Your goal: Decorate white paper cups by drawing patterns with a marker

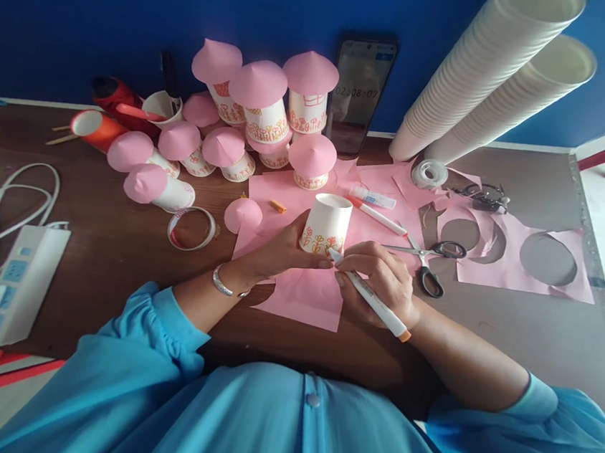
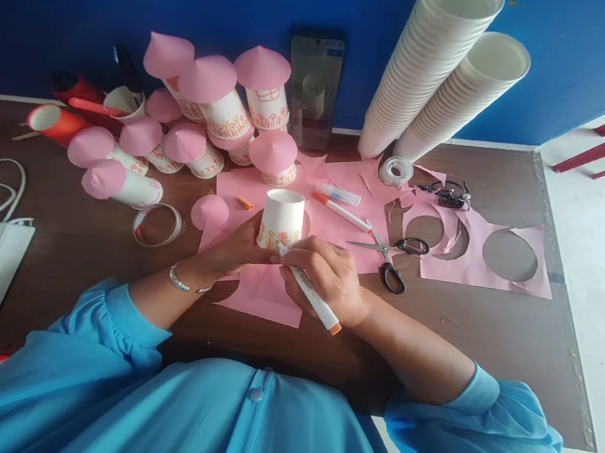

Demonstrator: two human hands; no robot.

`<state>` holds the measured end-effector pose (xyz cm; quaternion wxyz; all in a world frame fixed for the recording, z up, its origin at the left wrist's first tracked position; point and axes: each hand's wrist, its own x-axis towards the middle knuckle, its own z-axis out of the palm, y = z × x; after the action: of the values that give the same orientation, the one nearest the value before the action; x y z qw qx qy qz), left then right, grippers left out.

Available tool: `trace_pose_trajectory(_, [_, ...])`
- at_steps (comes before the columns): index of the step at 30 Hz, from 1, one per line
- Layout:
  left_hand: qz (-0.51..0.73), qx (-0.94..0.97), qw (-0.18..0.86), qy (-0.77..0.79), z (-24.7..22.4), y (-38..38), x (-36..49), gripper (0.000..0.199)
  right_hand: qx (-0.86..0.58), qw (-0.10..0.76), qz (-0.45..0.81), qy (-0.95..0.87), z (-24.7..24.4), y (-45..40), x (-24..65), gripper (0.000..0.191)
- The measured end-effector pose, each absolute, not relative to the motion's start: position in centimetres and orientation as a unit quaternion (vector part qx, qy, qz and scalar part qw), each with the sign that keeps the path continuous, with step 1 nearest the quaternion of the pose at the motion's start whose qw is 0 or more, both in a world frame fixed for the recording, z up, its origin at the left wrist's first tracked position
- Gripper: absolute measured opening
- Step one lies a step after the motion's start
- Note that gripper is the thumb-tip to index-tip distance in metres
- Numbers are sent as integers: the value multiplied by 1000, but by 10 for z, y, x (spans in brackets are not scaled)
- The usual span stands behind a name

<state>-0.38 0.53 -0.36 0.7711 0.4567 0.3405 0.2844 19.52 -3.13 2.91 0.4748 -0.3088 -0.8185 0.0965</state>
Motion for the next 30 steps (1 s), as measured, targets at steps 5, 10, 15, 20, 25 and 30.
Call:
trace_pose_trajectory(5, [288,463,767,339,-4,5,-3,67,-306,469,91,-823,28,-31,195,18])
trace_pose_trajectory(10, [288,464,767,337,-3,5,-2,64,-311,461,89,-827,28,-31,195,19])
trace_pose_trajectory(15, [289,459,773,330,-4,5,-2,61,-311,458,83,-828,28,-31,195,19])
trace_pose_trajectory(20, [286,452,775,337,-2,5,-2,61,-314,462,82,-825,27,-32,195,18])
trace_pose_trajectory(25, [284,446,778,339,2,6,-2,60,-325,460,78,-823,27,-33,196,17])
trace_pose_trajectory(30, [287,437,781,342,2,6,-1,62,-332,454,72,-824,27,-33,196,17])
